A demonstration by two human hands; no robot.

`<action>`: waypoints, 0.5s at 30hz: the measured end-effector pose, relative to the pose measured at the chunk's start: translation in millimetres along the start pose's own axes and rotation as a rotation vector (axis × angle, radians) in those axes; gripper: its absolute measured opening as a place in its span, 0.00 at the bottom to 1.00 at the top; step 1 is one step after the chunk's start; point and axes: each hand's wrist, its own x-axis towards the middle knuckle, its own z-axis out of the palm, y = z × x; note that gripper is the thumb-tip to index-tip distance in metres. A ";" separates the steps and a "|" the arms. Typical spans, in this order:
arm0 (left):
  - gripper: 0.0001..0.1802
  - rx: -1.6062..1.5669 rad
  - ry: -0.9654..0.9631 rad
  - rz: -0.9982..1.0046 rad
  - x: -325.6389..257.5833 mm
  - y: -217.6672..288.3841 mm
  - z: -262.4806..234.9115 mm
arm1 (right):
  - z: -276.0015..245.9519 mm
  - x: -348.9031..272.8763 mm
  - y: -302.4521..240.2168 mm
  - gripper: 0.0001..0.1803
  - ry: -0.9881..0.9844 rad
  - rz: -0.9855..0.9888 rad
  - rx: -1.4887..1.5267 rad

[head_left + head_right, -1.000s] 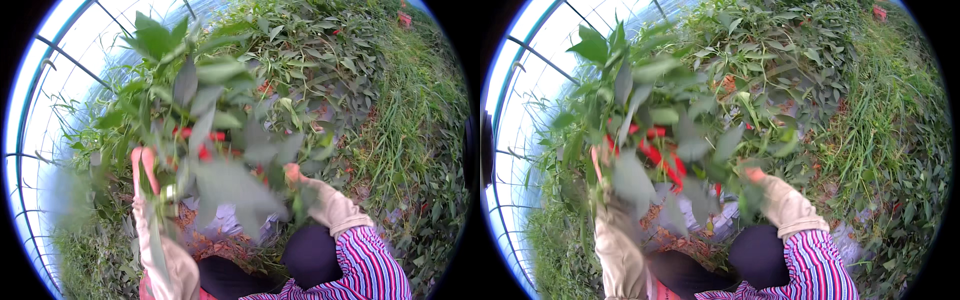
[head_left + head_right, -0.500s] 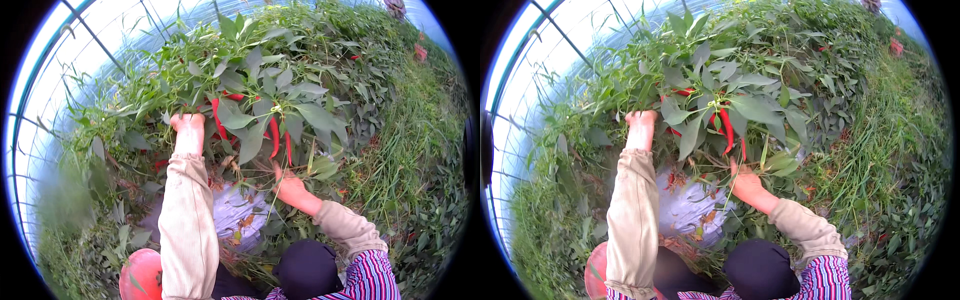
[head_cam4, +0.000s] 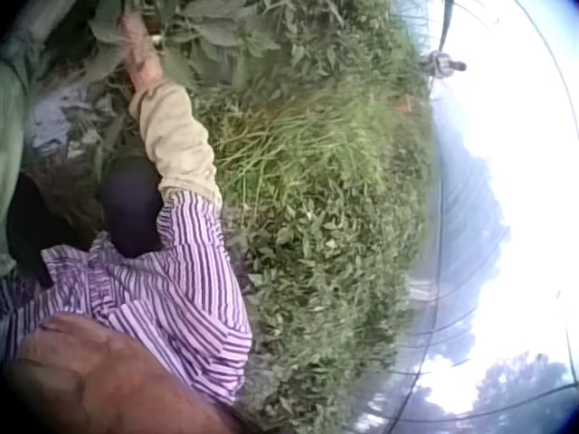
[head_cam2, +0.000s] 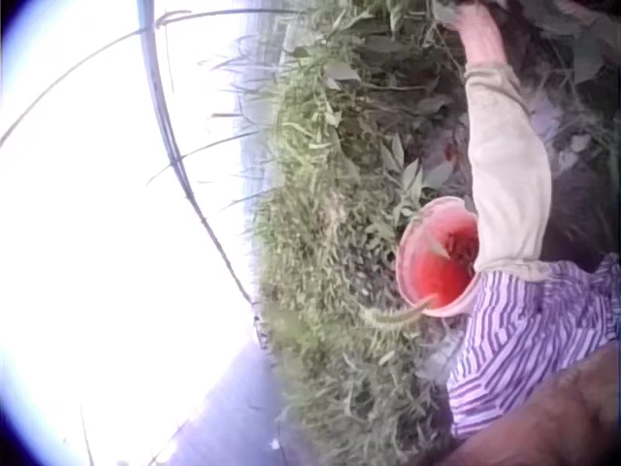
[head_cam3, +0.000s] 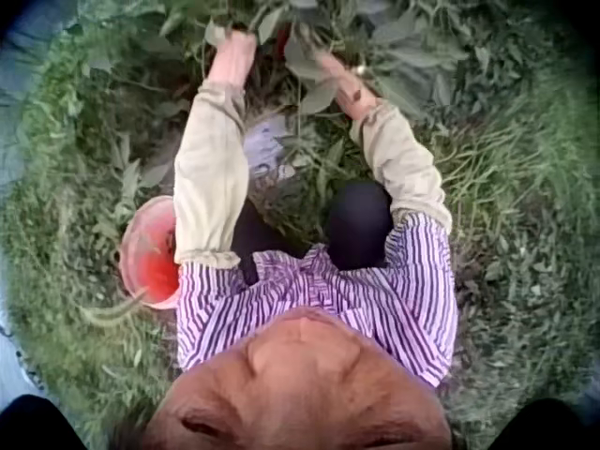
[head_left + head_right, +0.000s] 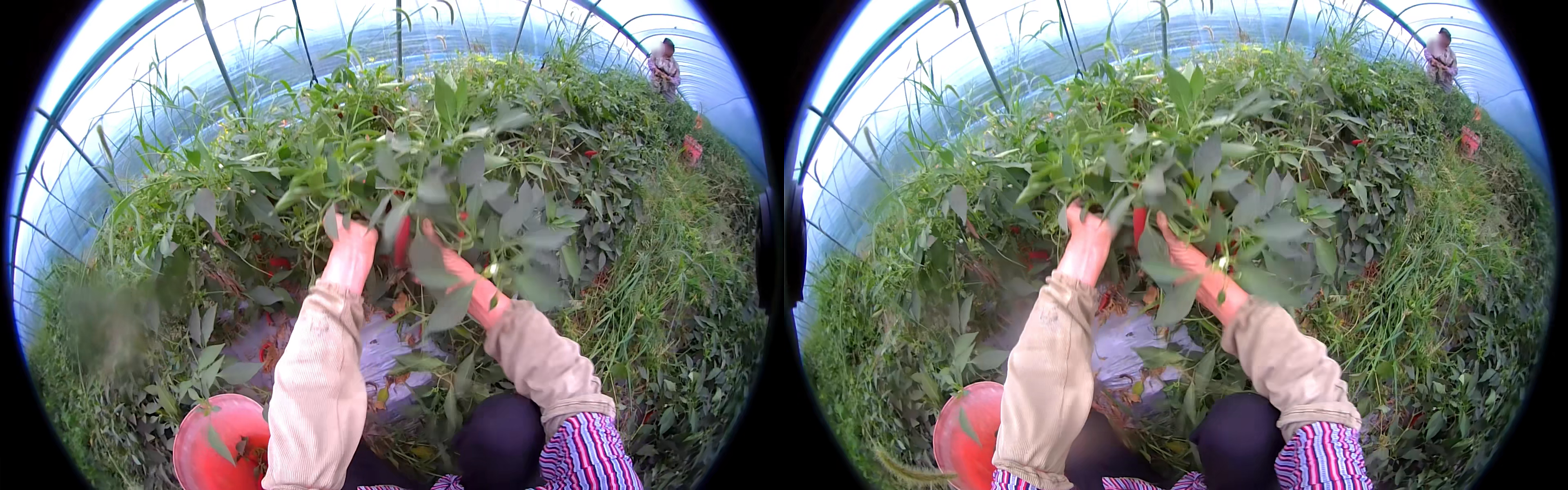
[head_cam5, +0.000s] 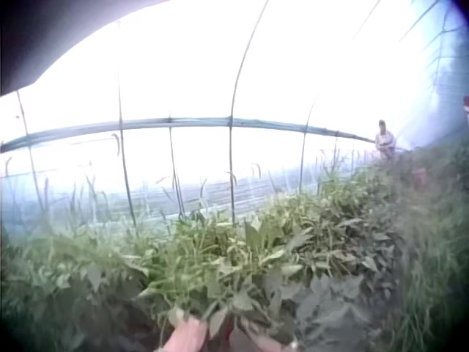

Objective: The person harvests red and green chili peppers by cutting them from the plants with shears and placing them into a red bucket on the ground.

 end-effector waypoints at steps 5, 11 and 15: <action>0.24 0.176 0.070 -0.078 -50.9 19.1 -4.1 | -58.7 49.2 14.1 0.23 -0.312 -0.155 0.072; 0.28 0.675 0.077 -0.307 -97.4 70.6 12.5 | -56.4 110.3 2.5 0.23 -0.160 -0.728 -0.494; 0.31 1.605 -0.209 0.455 -94.0 130.7 54.9 | 22.5 146.2 -26.7 0.26 -0.165 -0.817 -0.017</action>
